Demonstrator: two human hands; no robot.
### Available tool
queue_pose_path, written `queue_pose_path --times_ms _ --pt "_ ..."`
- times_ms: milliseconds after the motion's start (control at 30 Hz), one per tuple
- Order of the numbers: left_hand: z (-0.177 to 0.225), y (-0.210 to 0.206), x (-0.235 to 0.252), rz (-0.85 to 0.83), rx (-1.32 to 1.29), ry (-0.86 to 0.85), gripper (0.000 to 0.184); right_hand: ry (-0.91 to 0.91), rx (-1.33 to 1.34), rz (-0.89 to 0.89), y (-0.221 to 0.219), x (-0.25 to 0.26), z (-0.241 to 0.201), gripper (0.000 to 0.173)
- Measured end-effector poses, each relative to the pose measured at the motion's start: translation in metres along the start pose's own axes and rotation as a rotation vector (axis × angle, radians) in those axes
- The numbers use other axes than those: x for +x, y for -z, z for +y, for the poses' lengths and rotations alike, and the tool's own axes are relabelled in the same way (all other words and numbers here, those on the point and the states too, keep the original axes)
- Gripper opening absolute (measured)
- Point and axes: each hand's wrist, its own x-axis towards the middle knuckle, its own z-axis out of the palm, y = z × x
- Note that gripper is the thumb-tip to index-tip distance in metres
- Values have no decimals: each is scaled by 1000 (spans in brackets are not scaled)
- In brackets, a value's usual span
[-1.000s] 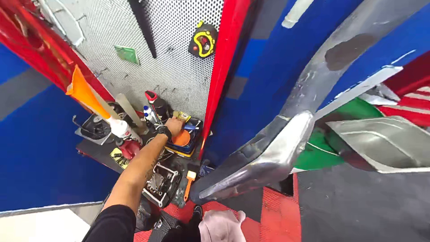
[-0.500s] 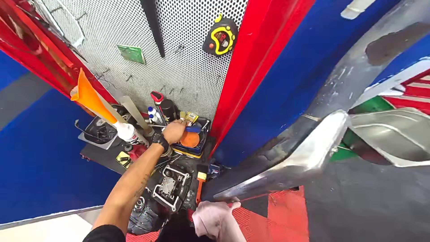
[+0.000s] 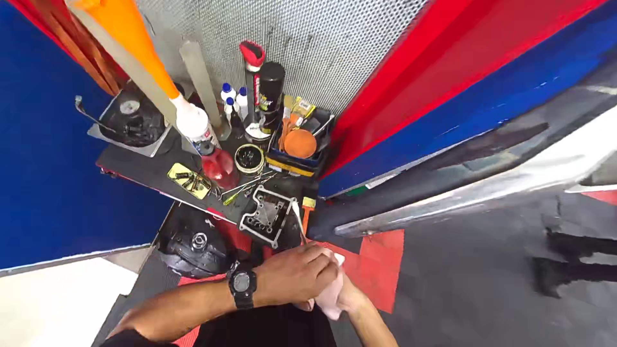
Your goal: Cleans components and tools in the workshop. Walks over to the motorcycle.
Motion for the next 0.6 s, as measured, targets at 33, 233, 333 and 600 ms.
queue_pose_path --times_ms 33,233,333,600 --pt "4 2 -11 61 -64 15 25 58 27 44 -3 -9 5 32" --pt "2 -16 -126 357 -303 515 23 18 140 570 -54 -72 39 19" --pt "-20 -43 -187 298 -285 817 28 -26 75 643 -82 -96 46 26" --pt "27 -143 -349 -49 -987 1613 60 105 71 613 -104 -176 125 22"
